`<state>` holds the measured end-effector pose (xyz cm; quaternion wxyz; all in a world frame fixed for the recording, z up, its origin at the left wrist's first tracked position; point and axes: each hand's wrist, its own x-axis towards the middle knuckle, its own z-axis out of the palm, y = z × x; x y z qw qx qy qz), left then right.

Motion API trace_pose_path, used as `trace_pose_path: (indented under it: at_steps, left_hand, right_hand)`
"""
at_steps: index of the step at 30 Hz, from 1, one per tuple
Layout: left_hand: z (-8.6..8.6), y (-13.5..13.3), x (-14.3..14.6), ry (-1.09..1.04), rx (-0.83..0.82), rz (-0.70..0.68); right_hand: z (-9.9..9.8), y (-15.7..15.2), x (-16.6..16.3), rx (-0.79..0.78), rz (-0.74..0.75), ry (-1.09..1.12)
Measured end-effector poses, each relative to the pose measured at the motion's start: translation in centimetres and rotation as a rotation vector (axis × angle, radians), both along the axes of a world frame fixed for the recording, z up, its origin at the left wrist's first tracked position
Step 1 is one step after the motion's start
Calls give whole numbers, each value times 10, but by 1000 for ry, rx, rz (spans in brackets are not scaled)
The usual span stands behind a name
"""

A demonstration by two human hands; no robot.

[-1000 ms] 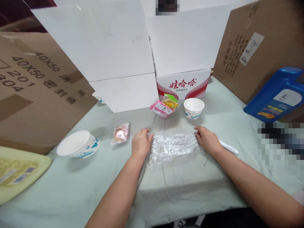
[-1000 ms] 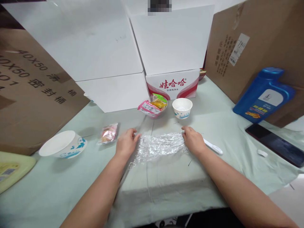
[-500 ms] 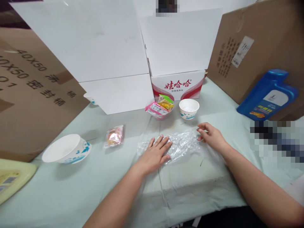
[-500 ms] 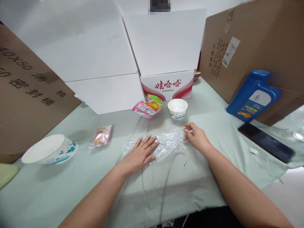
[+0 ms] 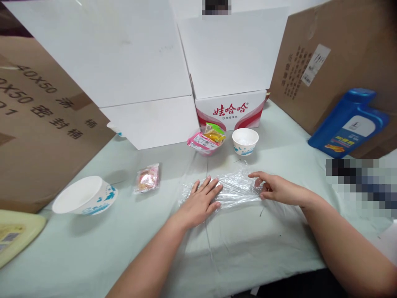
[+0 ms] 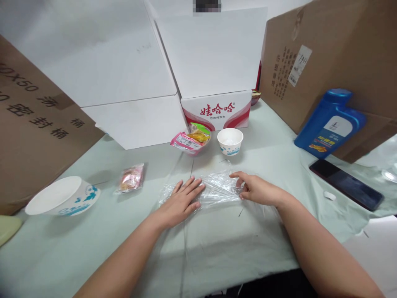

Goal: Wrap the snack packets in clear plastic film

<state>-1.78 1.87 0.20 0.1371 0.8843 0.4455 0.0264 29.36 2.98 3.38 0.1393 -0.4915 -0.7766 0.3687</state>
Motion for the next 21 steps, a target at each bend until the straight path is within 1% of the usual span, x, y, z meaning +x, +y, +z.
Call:
trace_pose_path:
  at_steps: [2,3,5,7,8,9,10,11,12,13,14,16,17,19,21]
  left_hand:
    - [1,-1,0,13,-1,-3]
    - [1,-1,1,21,0,-1]
    - [1,-3,3,24,10,-7]
    - [0,-5,6,18,18,-33]
    - [0,-6,8,16,19,-51]
    - [0,-7,10,13,19,-69]
    - [0,-8,12,10,20,-85]
    - [0,-9,12,6,21,-98]
    - [0,-9,12,6,21,-104]
    - [0,-8,9,12,19,-101]
    - [1,-5,5,25,13,-84]
    - [3,2,-9,61,0,5]
    - [5,6,-18,77,2,84]
    - [12,14,-38,85,50,294]
    - [23,18,-56,55,145,486]
  right_hand:
    - [2,1,7,66,9,-168]
    - [2,1,9,97,-21,-260]
    - [2,2,9,187,-164,-407]
    - [-1,0,-1,356,-306,-430]
    - [-4,-1,-9,453,-314,-393]
    - [-9,-2,-19,538,-264,-345]
    - [-15,-4,-29,601,-166,-304]
    - [-22,-6,-39,627,-45,-289]
    - [-29,-8,-47,630,56,-304]
    - [-37,-9,-54,617,125,-335]
    - [-43,-9,-58,599,161,-371]
    - [-53,-9,-59,565,155,-427]
    - [-56,-8,-57,554,141,-441]
    - [-59,-5,-52,543,122,-454]
    - [-60,-2,-46,544,97,-458]
